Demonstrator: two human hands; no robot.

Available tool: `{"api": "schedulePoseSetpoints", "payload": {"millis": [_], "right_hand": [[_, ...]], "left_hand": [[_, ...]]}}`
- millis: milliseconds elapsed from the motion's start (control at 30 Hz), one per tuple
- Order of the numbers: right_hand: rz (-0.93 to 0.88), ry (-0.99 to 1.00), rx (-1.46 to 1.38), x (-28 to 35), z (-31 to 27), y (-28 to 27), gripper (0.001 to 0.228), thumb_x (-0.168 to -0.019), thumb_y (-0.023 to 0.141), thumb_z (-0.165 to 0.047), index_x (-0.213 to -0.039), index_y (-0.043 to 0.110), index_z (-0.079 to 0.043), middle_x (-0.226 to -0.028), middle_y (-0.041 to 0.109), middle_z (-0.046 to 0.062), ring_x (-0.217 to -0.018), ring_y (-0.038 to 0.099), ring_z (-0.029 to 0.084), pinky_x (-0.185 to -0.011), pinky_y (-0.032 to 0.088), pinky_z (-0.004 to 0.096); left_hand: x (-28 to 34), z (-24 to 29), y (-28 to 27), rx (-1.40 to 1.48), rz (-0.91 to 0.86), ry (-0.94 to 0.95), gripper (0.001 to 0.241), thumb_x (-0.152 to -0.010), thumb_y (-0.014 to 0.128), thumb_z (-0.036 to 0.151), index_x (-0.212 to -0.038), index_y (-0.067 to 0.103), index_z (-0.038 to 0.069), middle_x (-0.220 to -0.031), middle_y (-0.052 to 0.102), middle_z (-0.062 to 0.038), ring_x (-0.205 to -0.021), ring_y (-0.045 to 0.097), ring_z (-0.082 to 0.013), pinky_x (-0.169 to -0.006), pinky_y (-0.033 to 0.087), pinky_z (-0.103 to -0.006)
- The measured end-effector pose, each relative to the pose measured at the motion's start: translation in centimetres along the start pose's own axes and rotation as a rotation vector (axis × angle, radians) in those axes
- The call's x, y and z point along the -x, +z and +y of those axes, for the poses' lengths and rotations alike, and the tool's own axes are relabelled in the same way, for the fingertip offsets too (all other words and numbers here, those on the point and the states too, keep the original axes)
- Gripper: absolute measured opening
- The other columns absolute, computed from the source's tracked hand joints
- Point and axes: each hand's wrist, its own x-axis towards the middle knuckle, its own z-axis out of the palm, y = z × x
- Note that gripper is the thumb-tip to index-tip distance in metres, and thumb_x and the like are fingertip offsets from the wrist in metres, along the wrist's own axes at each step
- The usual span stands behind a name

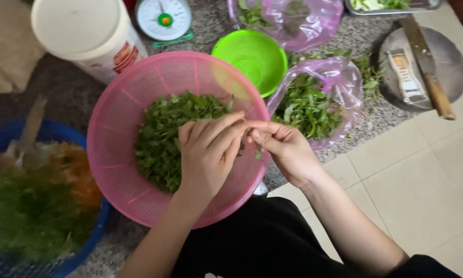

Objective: Pick leaves from their stems and place them into a pink basket.

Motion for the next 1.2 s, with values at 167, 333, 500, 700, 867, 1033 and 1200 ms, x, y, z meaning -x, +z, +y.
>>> {"api": "schedulePoseSetpoints", "payload": {"millis": [167, 333, 500, 700, 867, 1033, 1200], "right_hand": [[-0.069, 0.055, -0.075, -0.2, 0.7, 2.2, 0.033, -0.098, 0.067, -0.008, -0.13, 0.064, -0.001, -0.105, 0.073, 0.004, -0.096, 0.066, 0.011, -0.083, 0.051, 0.025], [-0.1, 0.069, -0.187, -0.4, 1.9, 2.7, 0.036, -0.098, 0.067, -0.005, -0.133, 0.059, -0.002, -0.104, 0.073, 0.007, -0.095, 0.068, 0.013, -0.083, 0.051, 0.026], [-0.119, 0.032, -0.156, -0.2, 2.2, 3.1, 0.035, -0.098, 0.068, -0.005, -0.13, 0.056, -0.002, -0.098, 0.072, 0.007, -0.092, 0.069, 0.015, -0.082, 0.052, 0.026], [-0.096, 0.045, -0.18, -0.1, 2.5, 2.3, 0.036, -0.096, 0.069, -0.005, -0.13, 0.057, -0.003, -0.097, 0.071, 0.005, -0.094, 0.069, 0.015, -0.085, 0.051, 0.027], [-0.085, 0.052, -0.202, -0.2, 2.7, 2.6, 0.033, -0.096, 0.069, -0.007, -0.127, 0.058, -0.003, -0.098, 0.072, 0.005, -0.094, 0.07, 0.016, -0.089, 0.052, 0.028], [-0.113, 0.054, -0.191, -0.1, 2.6, 2.9, 0.032, -0.096, 0.07, -0.007, -0.126, 0.058, -0.003, -0.098, 0.072, 0.006, -0.094, 0.07, 0.016, -0.089, 0.053, 0.028], [-0.116, 0.084, -0.171, 0.2, 2.3, 3.3, 0.03, -0.096, 0.069, -0.005, -0.125, 0.058, -0.004, -0.099, 0.074, 0.007, -0.094, 0.07, 0.015, -0.084, 0.052, 0.025]], "left_hand": [[1.3, -1.5, -1.3, -0.116, 0.008, 0.068, 0.021, -0.095, 0.076, 0.017, -0.115, 0.074, 0.017, -0.127, 0.066, 0.004, -0.103, 0.063, -0.014, -0.098, 0.038, -0.0363], [2.6, -2.3, -1.7, -0.245, 0.009, 0.155, 0.02, -0.093, 0.077, 0.021, -0.113, 0.075, 0.02, -0.123, 0.068, 0.004, -0.098, 0.061, -0.012, -0.092, 0.036, -0.0343], [2.6, -2.1, -1.5, -0.171, 0.097, -0.056, 0.012, -0.089, 0.076, 0.018, -0.099, 0.07, 0.022, -0.11, 0.066, 0.007, -0.099, 0.063, -0.0124, -0.096, 0.034, -0.0373], [3.9, -4.7, -2.7, 0.161, 0.178, -0.432, 0.013, -0.101, 0.072, 0.012, -0.113, 0.065, 0.013, -0.122, 0.069, 0.0, -0.082, 0.057, -0.0146, -0.093, 0.041, -0.0359], [4.0, -3.0, -2.8, 0.044, 0.164, -0.215, 0.023, -0.091, 0.078, 0.013, -0.112, 0.068, 0.014, -0.117, 0.062, -0.004, -0.092, 0.061, -0.0183, -0.091, 0.042, -0.0374], [4.0, -2.3, -2.2, 0.021, 0.118, -0.237, 0.031, -0.087, 0.084, 0.018, -0.115, 0.072, 0.014, -0.111, 0.063, -0.002, -0.078, 0.057, -0.0158, -0.082, 0.043, -0.0362], [4.2, -3.0, -1.7, -0.074, 0.125, -0.14, 0.02, -0.091, 0.081, 0.012, -0.109, 0.073, 0.015, -0.104, 0.069, 0.004, -0.096, 0.067, -0.0152, -0.087, 0.043, -0.0364]]}}
